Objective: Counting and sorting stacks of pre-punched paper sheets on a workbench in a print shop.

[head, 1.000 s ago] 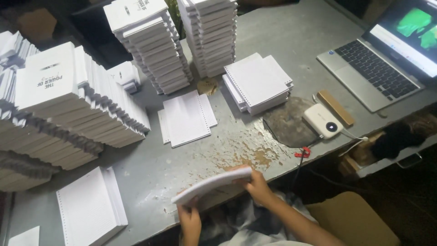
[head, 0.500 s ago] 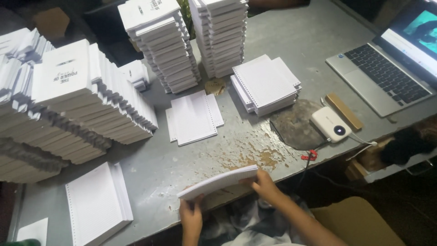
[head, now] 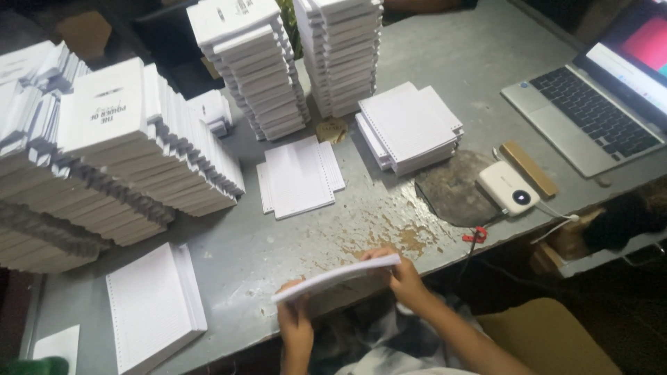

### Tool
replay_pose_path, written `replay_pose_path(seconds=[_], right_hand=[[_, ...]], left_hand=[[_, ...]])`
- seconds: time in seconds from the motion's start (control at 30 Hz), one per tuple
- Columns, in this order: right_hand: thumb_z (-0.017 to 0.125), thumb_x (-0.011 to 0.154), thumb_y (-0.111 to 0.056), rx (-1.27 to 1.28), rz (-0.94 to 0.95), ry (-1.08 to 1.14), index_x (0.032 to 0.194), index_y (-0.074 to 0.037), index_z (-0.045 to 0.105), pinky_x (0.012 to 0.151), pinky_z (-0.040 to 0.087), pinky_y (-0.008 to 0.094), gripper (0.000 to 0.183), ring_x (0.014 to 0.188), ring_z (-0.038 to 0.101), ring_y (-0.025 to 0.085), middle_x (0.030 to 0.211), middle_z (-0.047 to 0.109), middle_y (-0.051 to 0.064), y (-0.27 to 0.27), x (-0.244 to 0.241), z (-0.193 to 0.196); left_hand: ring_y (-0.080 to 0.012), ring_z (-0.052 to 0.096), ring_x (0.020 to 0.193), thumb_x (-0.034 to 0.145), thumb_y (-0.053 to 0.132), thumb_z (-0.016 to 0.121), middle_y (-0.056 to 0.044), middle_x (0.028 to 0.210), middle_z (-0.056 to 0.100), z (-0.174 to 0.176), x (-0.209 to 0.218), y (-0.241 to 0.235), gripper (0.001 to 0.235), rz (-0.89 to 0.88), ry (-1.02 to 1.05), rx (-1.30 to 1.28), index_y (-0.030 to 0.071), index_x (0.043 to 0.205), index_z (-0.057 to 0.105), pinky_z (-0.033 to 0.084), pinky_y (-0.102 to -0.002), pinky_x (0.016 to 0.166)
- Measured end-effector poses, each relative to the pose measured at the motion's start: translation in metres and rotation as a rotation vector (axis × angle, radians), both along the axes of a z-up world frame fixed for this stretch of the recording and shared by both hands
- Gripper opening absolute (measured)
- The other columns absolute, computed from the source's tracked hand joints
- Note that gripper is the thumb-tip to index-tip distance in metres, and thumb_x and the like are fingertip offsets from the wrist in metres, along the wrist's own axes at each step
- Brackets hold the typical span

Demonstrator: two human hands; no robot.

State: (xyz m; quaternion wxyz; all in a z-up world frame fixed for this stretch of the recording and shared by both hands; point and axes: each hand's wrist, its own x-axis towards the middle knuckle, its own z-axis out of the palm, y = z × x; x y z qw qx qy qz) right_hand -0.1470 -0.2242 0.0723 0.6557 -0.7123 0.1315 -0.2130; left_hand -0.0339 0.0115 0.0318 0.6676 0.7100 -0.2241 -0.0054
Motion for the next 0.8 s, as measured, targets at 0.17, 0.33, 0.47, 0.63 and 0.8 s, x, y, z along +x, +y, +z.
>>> replay_pose_path(seconds=[0.17,0.33,0.47,0.63,0.8], right_hand=[[0.064,0.078,-0.003,-0.272,-0.133,0.088,0.109,-0.007,0.074,0.095,0.054,0.035,0.033,0.104,0.072,0.025,0.107,0.078,0.011,-0.021,0.005,-0.098],[0.066,0.085,0.000,-0.158,-0.022,0.071,0.114,-0.010,0.073,0.101,0.053,0.036,0.031,0.113,0.070,0.024,0.115,0.077,0.009,-0.010,-0.002,-0.048],[0.054,0.096,-0.010,-0.285,0.098,0.507,0.128,-0.011,0.063,0.104,0.054,0.035,0.033,0.117,0.066,0.021,0.125,0.070,0.009,-0.025,-0.006,-0.045],[0.063,0.095,-0.029,-0.264,0.196,0.310,0.119,-0.007,0.068,0.094,0.051,0.031,0.033,0.106,0.072,0.017,0.115,0.077,0.006,-0.031,-0.013,-0.033],[0.070,0.084,-0.007,0.651,0.074,0.266,0.130,0.007,0.065,0.090,0.056,0.038,0.049,0.101,0.073,0.028,0.122,0.076,0.021,0.018,-0.022,-0.034]], left_hand=[[-0.0338,0.059,0.130,0.093,0.031,0.067,-0.025,0.133,0.065,-0.092,0.015,0.008,0.056,0.202,0.042,0.263,-0.004,0.135,0.056,0.041,-0.040,0.111],[-0.0354,0.054,0.136,0.090,0.027,0.071,-0.025,0.141,0.059,-0.080,0.008,0.014,0.062,0.227,0.051,0.244,-0.003,0.140,0.051,0.039,-0.042,0.115],[-0.0462,0.056,0.113,0.095,0.032,0.064,-0.030,0.116,0.060,-0.081,0.019,0.025,0.045,0.142,-0.032,0.499,-0.003,0.120,0.051,0.039,-0.049,0.099],[-0.0258,0.072,0.118,0.092,0.031,0.066,-0.012,0.124,0.077,0.020,0.032,0.038,0.051,-0.087,0.097,0.529,0.009,0.137,0.056,0.051,-0.036,0.098],[-0.0304,0.072,0.106,0.073,0.062,0.065,-0.022,0.128,0.071,0.069,0.030,0.062,0.094,-0.253,0.669,-0.204,0.004,0.145,0.051,0.057,-0.035,0.077]])
